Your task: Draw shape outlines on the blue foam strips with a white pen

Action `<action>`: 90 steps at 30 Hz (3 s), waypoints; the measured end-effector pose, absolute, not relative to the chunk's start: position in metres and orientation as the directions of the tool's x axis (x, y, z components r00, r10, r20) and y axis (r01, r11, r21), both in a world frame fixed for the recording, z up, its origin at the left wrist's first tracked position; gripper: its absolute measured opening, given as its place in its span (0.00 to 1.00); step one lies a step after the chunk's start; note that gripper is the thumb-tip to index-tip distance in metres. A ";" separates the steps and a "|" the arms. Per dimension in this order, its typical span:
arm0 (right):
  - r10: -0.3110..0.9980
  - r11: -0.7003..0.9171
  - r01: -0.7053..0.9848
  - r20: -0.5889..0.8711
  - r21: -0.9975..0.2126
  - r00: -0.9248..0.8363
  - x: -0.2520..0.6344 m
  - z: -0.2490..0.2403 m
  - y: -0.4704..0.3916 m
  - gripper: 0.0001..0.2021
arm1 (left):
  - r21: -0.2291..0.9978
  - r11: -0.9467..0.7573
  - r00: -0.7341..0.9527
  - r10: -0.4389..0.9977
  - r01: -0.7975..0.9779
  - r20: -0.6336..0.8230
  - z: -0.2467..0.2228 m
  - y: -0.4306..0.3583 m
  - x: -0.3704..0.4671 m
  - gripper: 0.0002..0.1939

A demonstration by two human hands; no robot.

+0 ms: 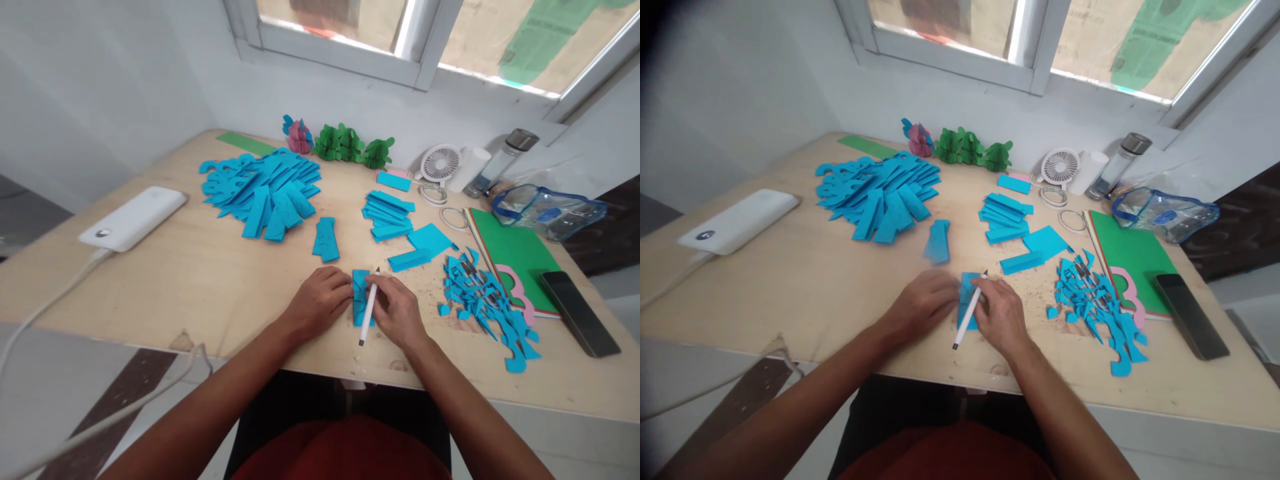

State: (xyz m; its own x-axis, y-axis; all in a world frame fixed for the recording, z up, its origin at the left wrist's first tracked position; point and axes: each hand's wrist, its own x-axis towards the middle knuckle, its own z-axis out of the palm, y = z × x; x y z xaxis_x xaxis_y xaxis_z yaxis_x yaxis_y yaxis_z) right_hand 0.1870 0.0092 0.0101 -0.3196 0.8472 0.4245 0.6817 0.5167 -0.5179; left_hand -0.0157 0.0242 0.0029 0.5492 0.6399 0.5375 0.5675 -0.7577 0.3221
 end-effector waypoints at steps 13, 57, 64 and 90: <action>0.848 0.514 0.687 0.424 -0.513 -0.318 0.186 0.011 0.009 0.15 | 0.353 -0.746 0.565 0.661 0.565 0.493 0.010 0.022 -0.016 0.08; 0.838 0.525 0.685 0.449 -0.506 -0.311 0.186 0.010 0.010 0.15 | 0.301 -0.725 0.525 0.668 0.620 0.527 0.008 0.023 -0.013 0.10; 0.843 0.516 0.694 0.442 -0.503 -0.306 0.186 0.010 0.010 0.15 | 0.314 -0.727 0.538 0.671 0.610 0.510 0.008 0.022 -0.014 0.10; 0.858 0.499 0.680 0.417 -0.537 -0.300 0.185 0.012 0.009 0.16 | 0.334 -0.732 0.534 0.669 0.593 0.517 0.007 0.022 -0.014 0.10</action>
